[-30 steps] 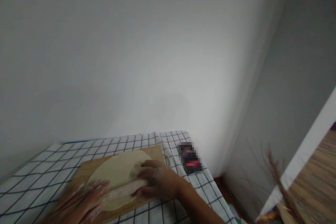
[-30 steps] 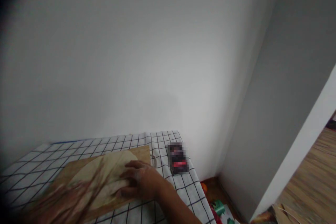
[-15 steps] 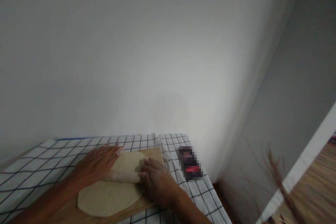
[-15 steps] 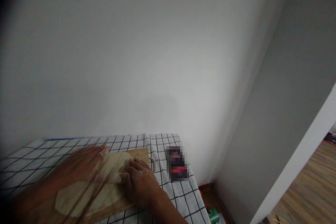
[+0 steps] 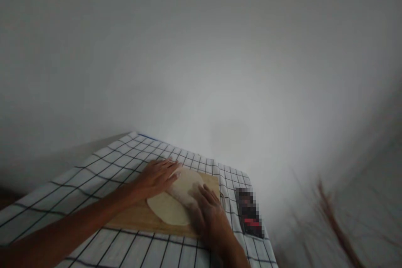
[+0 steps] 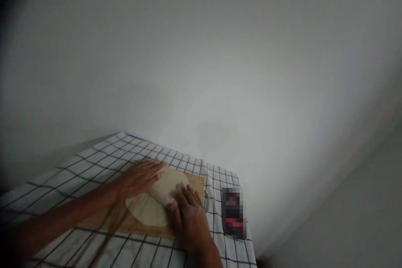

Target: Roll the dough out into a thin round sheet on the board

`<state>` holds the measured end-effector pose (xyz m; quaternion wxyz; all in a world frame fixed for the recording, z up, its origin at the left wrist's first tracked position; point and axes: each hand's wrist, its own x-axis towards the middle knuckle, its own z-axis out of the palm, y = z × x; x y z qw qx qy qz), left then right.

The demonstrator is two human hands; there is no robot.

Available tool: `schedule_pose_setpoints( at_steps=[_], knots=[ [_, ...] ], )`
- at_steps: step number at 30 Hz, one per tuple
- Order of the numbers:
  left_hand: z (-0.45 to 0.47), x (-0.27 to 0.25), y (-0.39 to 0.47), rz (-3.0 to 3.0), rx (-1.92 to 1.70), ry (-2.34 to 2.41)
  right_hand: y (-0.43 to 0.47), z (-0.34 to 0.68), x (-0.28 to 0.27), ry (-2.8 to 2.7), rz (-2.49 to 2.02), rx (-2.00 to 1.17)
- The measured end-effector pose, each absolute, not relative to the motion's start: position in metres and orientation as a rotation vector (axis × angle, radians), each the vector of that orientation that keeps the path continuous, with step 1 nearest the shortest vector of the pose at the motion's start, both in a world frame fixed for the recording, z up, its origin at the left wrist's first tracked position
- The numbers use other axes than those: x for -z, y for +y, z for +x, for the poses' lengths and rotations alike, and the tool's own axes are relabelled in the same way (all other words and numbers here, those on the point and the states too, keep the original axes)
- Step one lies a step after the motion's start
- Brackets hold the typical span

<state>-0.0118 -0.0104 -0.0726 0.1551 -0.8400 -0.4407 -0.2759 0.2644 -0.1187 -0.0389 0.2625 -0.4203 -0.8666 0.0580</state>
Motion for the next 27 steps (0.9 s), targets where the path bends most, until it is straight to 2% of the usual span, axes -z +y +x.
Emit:
schedule_pose_setpoints(
  at_steps=[10, 15, 19, 27],
  knots=[
    [-0.023, 0.077, -0.14, -2.292, 0.903, -1.329, -0.126, 0.26, 0.04, -2.499, -1.069, -0.099],
    [-0.027, 0.09, -0.169, -2.219, 0.964, -1.413, -0.108, 0.262, 0.03, -2.595, -1.063, -0.109],
    [-0.032, 0.084, -0.147, -2.315, 0.912, -1.405, -0.085, 0.252, 0.027, -2.559, -1.122, -0.166],
    [-0.009, 0.035, -0.035, -2.504, 0.69, -1.567, -0.078, 0.254, 0.054, -2.418, -1.177, -0.197]
  ],
)
